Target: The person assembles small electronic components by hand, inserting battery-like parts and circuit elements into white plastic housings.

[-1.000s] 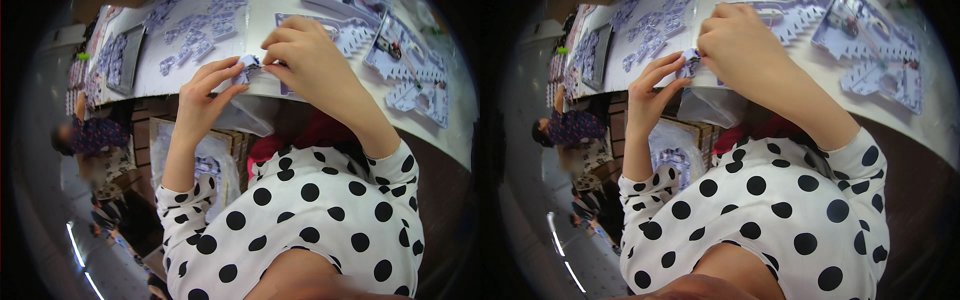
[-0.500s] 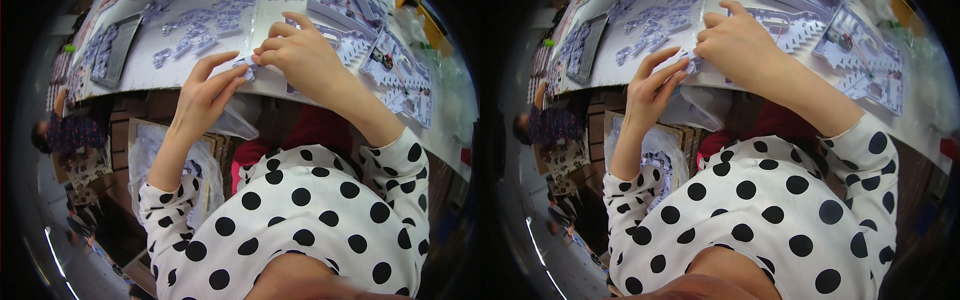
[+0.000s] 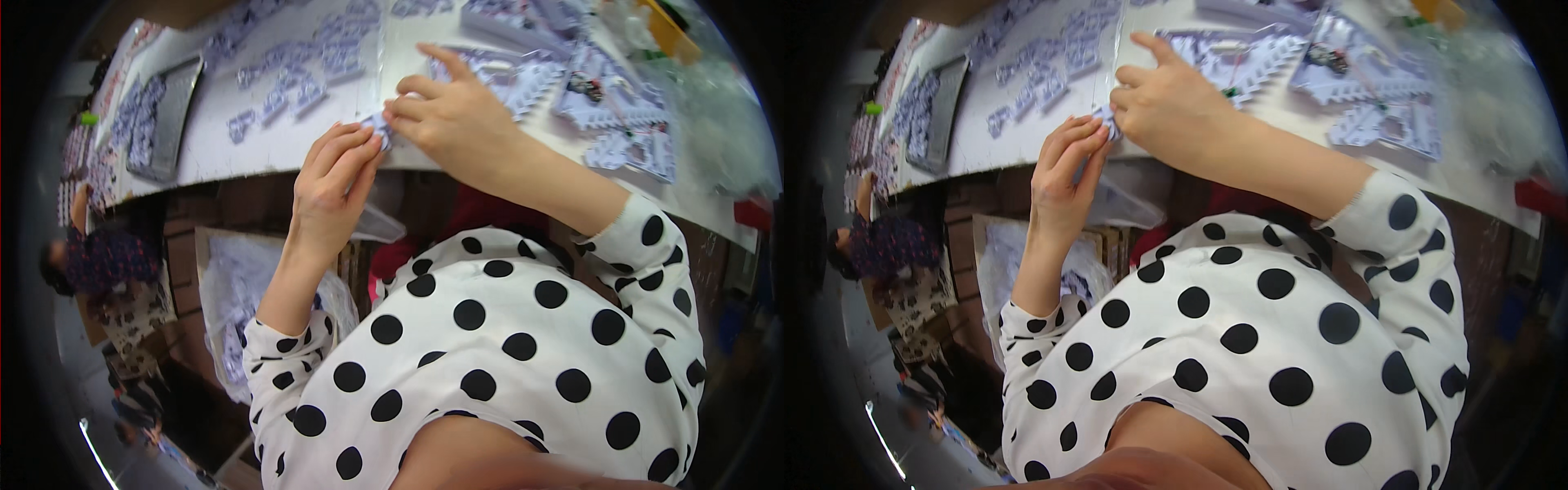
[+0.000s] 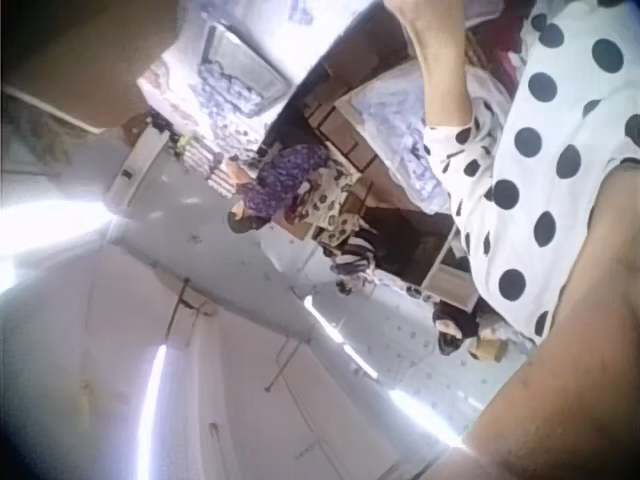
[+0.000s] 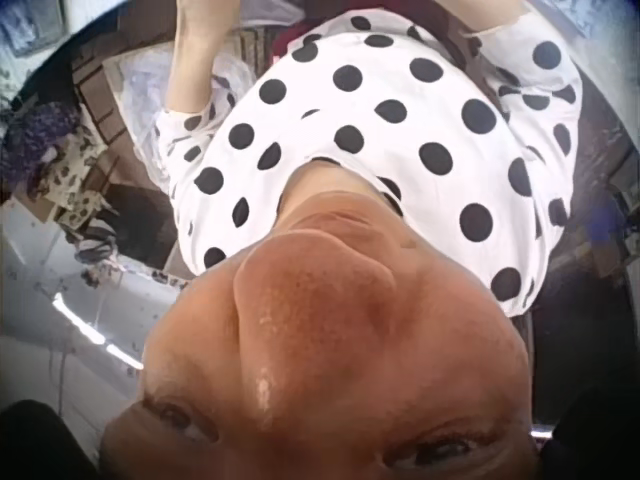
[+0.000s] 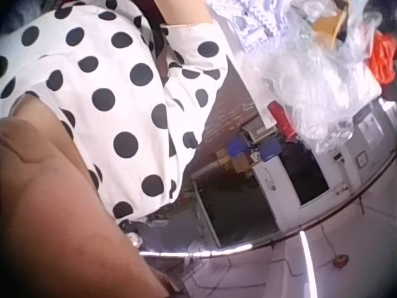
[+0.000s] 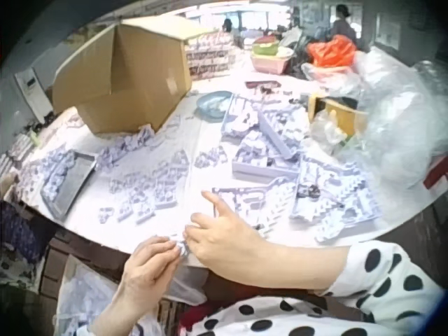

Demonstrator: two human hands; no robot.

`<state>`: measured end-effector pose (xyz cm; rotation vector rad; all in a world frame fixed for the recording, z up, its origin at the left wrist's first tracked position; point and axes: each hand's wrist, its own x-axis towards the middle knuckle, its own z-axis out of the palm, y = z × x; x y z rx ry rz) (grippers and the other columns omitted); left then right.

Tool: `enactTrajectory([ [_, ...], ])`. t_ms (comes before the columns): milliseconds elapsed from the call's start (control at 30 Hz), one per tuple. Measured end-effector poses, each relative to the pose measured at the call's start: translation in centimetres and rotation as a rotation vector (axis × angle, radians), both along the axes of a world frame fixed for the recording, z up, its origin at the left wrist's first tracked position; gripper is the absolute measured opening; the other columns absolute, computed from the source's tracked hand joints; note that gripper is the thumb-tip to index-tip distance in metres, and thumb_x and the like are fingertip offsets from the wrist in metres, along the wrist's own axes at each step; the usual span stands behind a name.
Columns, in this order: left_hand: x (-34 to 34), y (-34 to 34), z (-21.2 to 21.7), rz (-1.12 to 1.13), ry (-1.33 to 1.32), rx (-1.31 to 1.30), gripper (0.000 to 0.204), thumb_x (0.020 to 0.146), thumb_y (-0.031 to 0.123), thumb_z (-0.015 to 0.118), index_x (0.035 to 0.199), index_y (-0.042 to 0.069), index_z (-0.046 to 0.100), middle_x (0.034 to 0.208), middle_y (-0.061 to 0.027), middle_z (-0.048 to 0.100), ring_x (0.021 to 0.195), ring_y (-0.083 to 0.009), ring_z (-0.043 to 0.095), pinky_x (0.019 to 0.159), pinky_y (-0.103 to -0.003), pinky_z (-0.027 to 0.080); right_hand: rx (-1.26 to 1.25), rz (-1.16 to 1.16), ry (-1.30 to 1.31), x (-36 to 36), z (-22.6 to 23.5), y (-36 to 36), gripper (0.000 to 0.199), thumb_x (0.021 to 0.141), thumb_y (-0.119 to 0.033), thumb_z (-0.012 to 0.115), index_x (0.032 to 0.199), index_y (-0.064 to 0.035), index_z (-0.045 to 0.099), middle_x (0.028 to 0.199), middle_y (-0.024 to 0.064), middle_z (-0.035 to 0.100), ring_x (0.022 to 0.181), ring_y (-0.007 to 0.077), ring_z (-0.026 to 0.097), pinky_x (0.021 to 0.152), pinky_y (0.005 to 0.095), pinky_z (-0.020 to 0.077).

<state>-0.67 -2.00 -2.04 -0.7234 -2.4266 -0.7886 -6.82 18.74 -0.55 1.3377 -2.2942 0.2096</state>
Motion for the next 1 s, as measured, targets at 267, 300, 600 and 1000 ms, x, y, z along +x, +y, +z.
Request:
enactTrajectory([
  [267,0.3,-2.2,-1.9,0.027,-0.265,0.174,0.027,0.081,0.002,0.081,0.107,0.009,0.076,0.126,-0.0183,0.068,0.116,-0.0303,0.066,0.097,-0.037,0.053,-0.465,-0.034,-0.131,-1.4,3.4,6.2,0.03,0.083,-0.005,0.073,0.112,-0.0118,0.075,0.119,0.0037,0.071,0.114,0.0269,0.059,0.102,0.0411,0.0454],
  [300,0.4,-2.2,-1.9,0.018,-0.32,0.278,0.026,0.081,0.001,0.081,0.106,0.007,0.075,0.126,-0.0172,0.068,0.117,-0.0281,0.066,0.098,-0.037,0.052,-0.464,-0.026,-0.124,-0.5,3.2,7.4,0.03,0.083,-0.005,0.073,0.112,-0.0118,0.075,0.119,0.0037,0.071,0.114,0.0269,0.059,0.102,0.0411,0.0454],
  [600,-3.4,5.1,2.8,-0.127,-0.253,0.603,0.022,0.085,0.0,0.08,0.106,0.002,0.075,0.122,-0.0133,0.071,0.116,-0.0201,0.065,0.103,-0.034,0.047,-0.604,-0.328,-0.183,2.7,-1.9,6.0,0.032,0.08,-0.022,0.081,0.106,-0.0062,0.071,0.101,0.008,0.067,0.097,0.0276,0.059,0.087,0.0389,0.049],
  [1000,-0.4,6.6,4.4,0.163,-0.117,0.217,0.022,0.081,0.001,0.082,0.103,0.002,0.076,0.117,-0.0151,0.072,0.109,-0.0232,0.069,0.097,-0.036,0.052,-0.72,-0.317,-0.163,-1.2,-0.7,7.4,0.009,0.086,-0.019,0.073,0.09,-0.0115,0.076,0.085,0.0014,0.07,0.088,0.0229,0.063,0.077,0.0381,0.0522],
])
